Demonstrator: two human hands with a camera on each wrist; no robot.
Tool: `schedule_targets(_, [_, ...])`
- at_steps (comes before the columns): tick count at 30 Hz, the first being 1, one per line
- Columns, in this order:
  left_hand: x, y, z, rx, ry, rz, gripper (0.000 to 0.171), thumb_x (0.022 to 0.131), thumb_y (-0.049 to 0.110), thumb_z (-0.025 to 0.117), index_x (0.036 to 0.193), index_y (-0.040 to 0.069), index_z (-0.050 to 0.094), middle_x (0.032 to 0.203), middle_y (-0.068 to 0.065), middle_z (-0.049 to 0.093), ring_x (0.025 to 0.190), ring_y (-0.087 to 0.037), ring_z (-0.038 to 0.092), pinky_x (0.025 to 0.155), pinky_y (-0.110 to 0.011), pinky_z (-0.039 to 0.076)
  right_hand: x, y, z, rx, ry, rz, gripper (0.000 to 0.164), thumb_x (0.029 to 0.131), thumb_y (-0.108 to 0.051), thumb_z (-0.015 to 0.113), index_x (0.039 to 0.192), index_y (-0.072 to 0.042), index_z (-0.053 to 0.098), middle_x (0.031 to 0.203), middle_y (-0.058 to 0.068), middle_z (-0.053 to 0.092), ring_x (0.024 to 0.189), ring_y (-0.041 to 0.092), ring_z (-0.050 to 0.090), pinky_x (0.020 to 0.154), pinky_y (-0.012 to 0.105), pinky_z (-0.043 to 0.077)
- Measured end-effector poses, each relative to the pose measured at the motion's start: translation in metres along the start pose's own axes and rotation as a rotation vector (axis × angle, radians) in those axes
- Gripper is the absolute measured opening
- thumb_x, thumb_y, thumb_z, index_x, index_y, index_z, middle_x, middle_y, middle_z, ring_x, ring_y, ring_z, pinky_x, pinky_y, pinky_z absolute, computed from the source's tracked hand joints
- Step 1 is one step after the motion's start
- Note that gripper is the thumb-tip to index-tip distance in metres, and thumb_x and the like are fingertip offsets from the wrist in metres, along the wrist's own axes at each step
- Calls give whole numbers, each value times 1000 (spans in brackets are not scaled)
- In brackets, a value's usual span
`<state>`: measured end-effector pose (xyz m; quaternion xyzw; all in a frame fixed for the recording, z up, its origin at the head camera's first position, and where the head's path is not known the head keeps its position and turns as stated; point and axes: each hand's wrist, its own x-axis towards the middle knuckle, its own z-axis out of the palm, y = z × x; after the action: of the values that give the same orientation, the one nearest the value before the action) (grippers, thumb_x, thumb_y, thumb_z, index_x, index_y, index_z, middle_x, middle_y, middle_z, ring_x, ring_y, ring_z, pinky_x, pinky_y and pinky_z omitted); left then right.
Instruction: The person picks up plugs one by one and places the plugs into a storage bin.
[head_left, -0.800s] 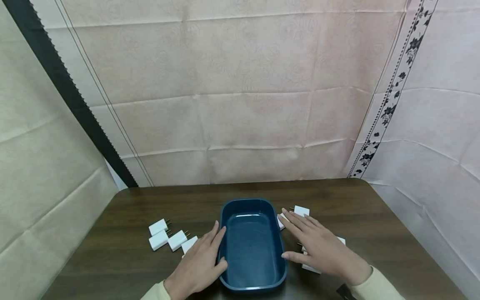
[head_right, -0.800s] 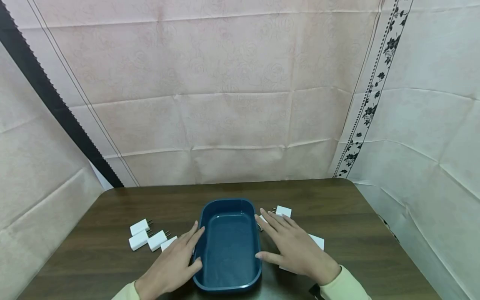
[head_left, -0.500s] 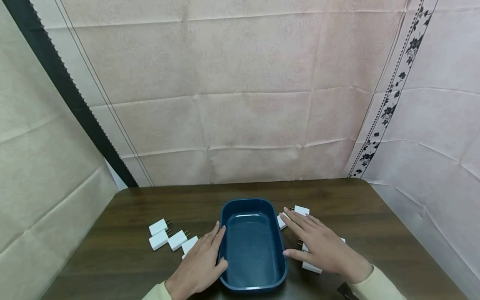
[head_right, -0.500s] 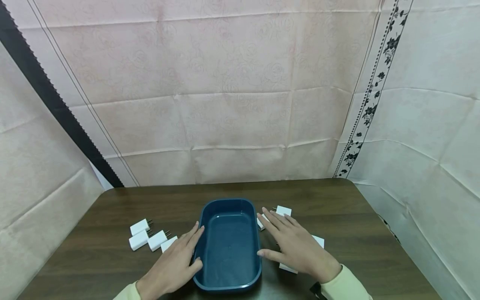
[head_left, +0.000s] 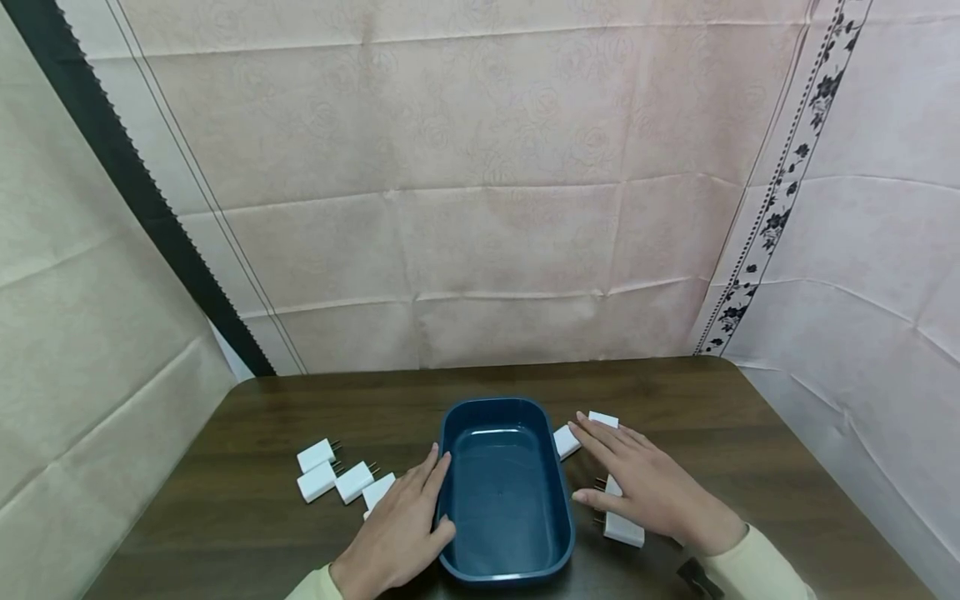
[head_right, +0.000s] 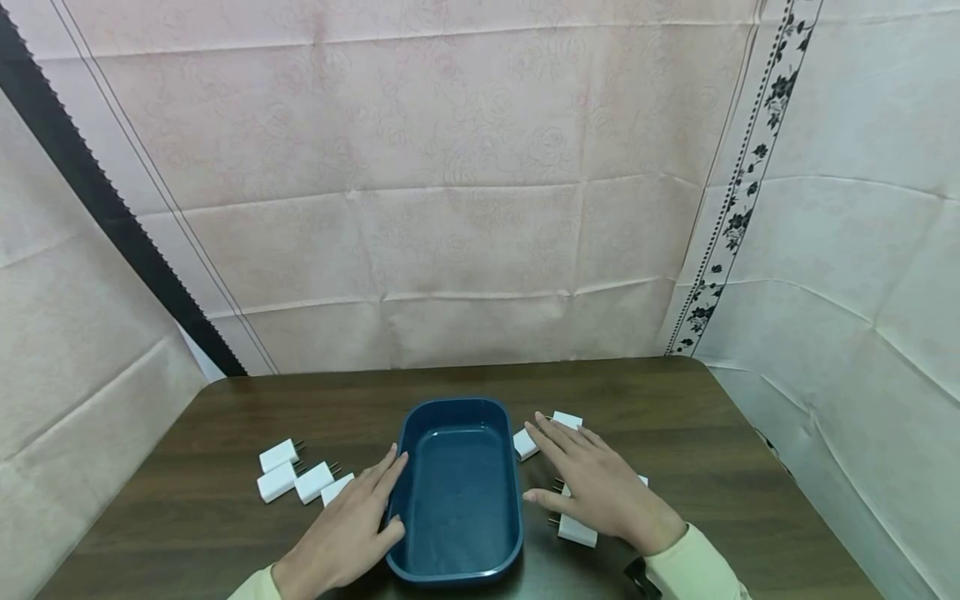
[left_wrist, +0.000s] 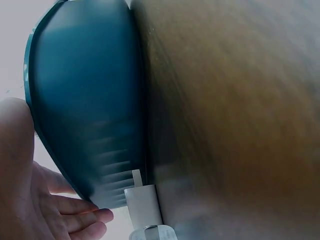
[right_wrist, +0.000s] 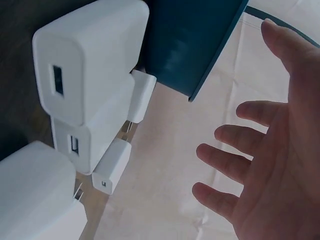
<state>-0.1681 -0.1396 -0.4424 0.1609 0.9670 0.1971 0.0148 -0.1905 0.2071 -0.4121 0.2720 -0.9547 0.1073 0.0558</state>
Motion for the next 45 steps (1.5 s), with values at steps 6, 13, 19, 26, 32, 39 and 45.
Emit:
schedule_targets(6, [0, 0, -1, 3, 9, 2, 75, 90, 31, 54, 159, 9, 33, 167, -14, 26, 146, -36, 41, 114, -60, 37, 0, 6, 1, 4, -38, 23, 85, 91, -67, 58, 159, -22, 35, 164, 7, 37, 147, 35, 42, 116, 60, 34])
schedule_targets(13, [0, -1, 0, 0, 18, 6, 75, 90, 31, 54, 158, 10, 34, 167, -14, 27, 146, -36, 41, 113, -60, 37, -11, 16, 4, 44, -150, 67, 98, 81, -76, 62, 157, -19, 39, 163, 14, 36, 145, 42, 41, 111, 69, 34])
schedule_targets(19, [1, -3, 1, 1, 18, -1, 74, 90, 31, 54, 159, 12, 34, 167, -11, 27, 148, -35, 39, 115, -63, 33, -26, 24, 26, 65, -131, 64, 103, 78, -83, 58, 157, -19, 40, 165, 14, 32, 147, 42, 37, 111, 72, 30])
schedule_targets(26, [0, -3, 2, -41, -12, -43, 74, 93, 33, 53, 161, 20, 28, 168, -7, 25, 150, -39, 34, 113, -72, 25, -32, 27, 37, 80, -87, 50, 102, 80, -82, 57, 157, -20, 38, 166, 13, 30, 148, 41, 36, 111, 72, 30])
schedule_targets(32, [-1, -4, 2, -75, -38, -62, 75, 95, 34, 53, 163, 24, 23, 169, -7, 23, 151, -40, 32, 112, -75, 24, -29, 30, 35, 91, -90, 17, 100, 81, -79, 60, 157, -17, 38, 165, 17, 32, 147, 45, 36, 109, 73, 29])
schedule_targets(39, [-1, -5, 2, -92, -46, -62, 75, 95, 34, 53, 163, 26, 21, 169, -8, 23, 151, -39, 32, 110, -78, 20, -24, 33, 35, 105, -152, 24, 102, 81, -79, 59, 158, -16, 36, 166, 17, 29, 150, 45, 31, 112, 74, 24])
schedule_targets(45, [1, -7, 2, -89, -39, -54, 75, 97, 35, 52, 163, 26, 19, 169, -5, 23, 151, -37, 33, 111, -77, 19, -24, 34, 27, 102, -204, 41, 103, 80, -80, 59, 158, -16, 36, 165, 18, 30, 150, 45, 30, 112, 75, 23])
